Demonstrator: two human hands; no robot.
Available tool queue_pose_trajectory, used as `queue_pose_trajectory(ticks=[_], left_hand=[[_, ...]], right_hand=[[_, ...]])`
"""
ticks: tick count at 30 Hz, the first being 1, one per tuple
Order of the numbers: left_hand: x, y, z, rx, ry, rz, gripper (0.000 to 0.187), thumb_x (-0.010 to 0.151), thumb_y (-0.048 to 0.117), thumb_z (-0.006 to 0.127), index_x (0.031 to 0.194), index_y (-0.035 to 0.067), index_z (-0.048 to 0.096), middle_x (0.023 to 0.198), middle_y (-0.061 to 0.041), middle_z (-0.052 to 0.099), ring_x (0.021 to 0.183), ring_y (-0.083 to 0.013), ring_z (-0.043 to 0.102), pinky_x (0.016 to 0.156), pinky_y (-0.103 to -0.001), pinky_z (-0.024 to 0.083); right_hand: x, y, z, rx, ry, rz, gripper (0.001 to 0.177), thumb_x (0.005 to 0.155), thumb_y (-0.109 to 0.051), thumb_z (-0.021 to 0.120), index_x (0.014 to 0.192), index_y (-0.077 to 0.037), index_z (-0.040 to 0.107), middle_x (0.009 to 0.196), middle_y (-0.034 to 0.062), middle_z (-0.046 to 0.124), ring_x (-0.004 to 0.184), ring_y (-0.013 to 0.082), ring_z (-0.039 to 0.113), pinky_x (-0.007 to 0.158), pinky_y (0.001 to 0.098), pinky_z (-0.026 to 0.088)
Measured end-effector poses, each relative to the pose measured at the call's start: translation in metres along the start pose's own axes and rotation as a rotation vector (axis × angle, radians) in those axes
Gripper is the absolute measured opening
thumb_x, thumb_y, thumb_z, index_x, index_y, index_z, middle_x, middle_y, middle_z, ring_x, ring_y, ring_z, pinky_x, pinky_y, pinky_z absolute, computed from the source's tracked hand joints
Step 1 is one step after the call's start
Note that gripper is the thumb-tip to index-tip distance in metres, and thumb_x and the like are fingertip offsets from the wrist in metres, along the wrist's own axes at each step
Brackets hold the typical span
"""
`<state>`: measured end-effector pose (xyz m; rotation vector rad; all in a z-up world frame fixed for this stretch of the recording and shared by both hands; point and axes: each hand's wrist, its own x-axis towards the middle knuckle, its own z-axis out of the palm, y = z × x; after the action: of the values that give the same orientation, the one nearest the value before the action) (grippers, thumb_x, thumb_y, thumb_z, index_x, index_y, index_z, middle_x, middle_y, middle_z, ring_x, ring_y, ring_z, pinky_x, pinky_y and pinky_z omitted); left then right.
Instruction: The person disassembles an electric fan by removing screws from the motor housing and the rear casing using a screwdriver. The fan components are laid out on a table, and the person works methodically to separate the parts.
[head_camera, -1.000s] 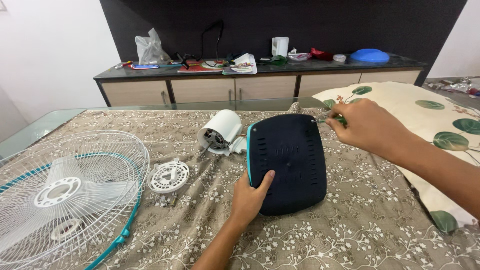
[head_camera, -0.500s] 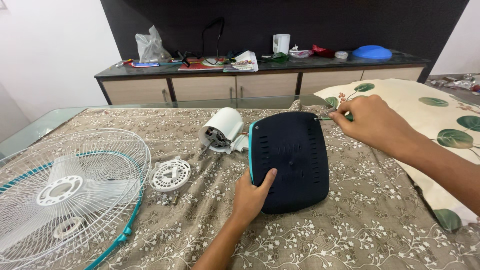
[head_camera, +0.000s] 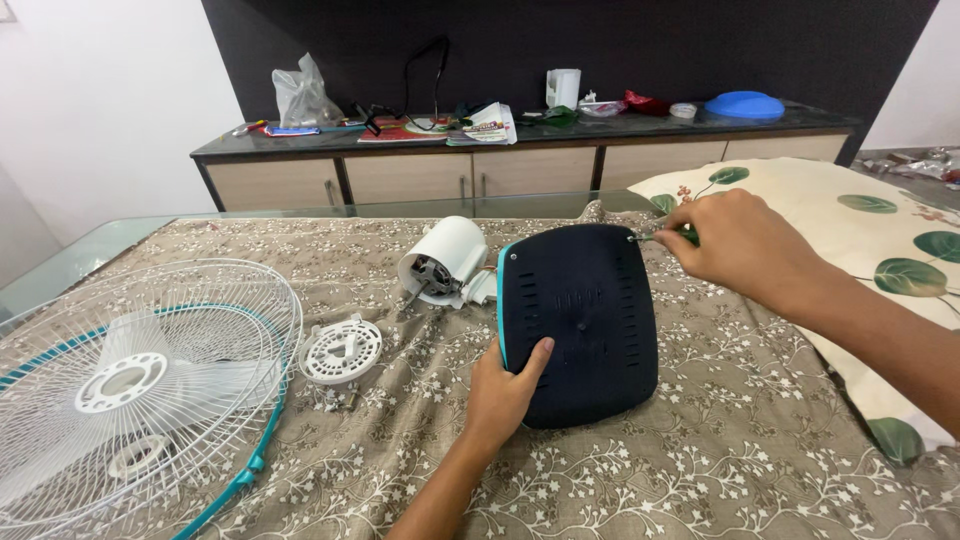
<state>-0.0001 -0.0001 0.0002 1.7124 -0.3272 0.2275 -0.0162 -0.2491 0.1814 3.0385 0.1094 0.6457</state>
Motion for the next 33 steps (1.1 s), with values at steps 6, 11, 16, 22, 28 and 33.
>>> queue_pose_trajectory(ticks=[6,11,16,22,28,33], left_hand=[[0.000,0.000,0.001,-0.007,0.004,0.003,0.049,0.087,0.043,0.073,0.109,-0.001,0.072,0.093,-0.013,0.081,0.084,-0.0221,0.080,0.077,-0.035,0.061],[-0.001,0.002,0.000,-0.035,-0.005,0.007,0.049,0.087,0.043,0.073,0.111,0.000,0.072,0.094,-0.013,0.081,0.085,-0.0219,0.080,0.077,-0.035,0.061],[-0.003,0.004,-0.001,-0.039,0.005,0.020,0.048,0.088,0.042,0.073,0.111,0.000,0.072,0.093,-0.012,0.081,0.084,-0.0208,0.080,0.077,-0.035,0.061],[-0.001,0.002,0.000,-0.042,-0.010,-0.027,0.046,0.088,0.041,0.073,0.110,0.000,0.071,0.091,-0.012,0.081,0.082,-0.0217,0.080,0.076,-0.035,0.061],[-0.001,-0.002,0.001,-0.050,0.019,0.012,0.046,0.087,0.039,0.074,0.110,-0.001,0.072,0.094,-0.013,0.081,0.085,-0.0211,0.079,0.078,-0.034,0.060],[-0.001,-0.002,0.000,-0.077,0.002,-0.001,0.046,0.088,0.039,0.073,0.112,-0.001,0.072,0.097,-0.012,0.082,0.087,-0.0195,0.078,0.080,-0.033,0.060]], right_hand=[[-0.013,0.004,0.005,-0.156,0.134,-0.219,0.022,0.091,-0.025,0.067,0.100,-0.006,0.076,0.083,0.0134,0.076,0.076,0.0295,0.073,0.072,0.0437,0.060],[-0.024,0.003,0.012,-0.280,0.240,-0.289,0.033,0.079,0.001,0.062,0.111,-0.005,0.069,0.092,0.0097,0.072,0.084,0.0268,0.072,0.071,0.0404,0.060],[-0.027,0.008,0.027,-0.232,0.309,-0.215,0.025,0.085,-0.002,0.064,0.110,-0.004,0.064,0.088,0.0108,0.071,0.073,0.0248,0.071,0.066,0.0391,0.056],[-0.015,0.002,0.043,0.399,0.213,0.163,0.024,0.095,-0.022,0.072,0.103,0.000,0.066,0.073,0.0129,0.069,0.047,0.0241,0.065,0.047,0.0374,0.048],[-0.012,-0.015,0.069,0.523,0.521,0.004,0.027,0.087,-0.024,0.081,0.101,-0.002,0.077,0.083,0.0133,0.077,0.067,0.0184,0.072,0.058,0.0315,0.053],[-0.010,-0.022,0.085,0.505,0.676,-0.054,0.018,0.090,-0.020,0.081,0.102,-0.006,0.079,0.096,0.0076,0.077,0.073,0.0184,0.073,0.066,0.0308,0.056]])
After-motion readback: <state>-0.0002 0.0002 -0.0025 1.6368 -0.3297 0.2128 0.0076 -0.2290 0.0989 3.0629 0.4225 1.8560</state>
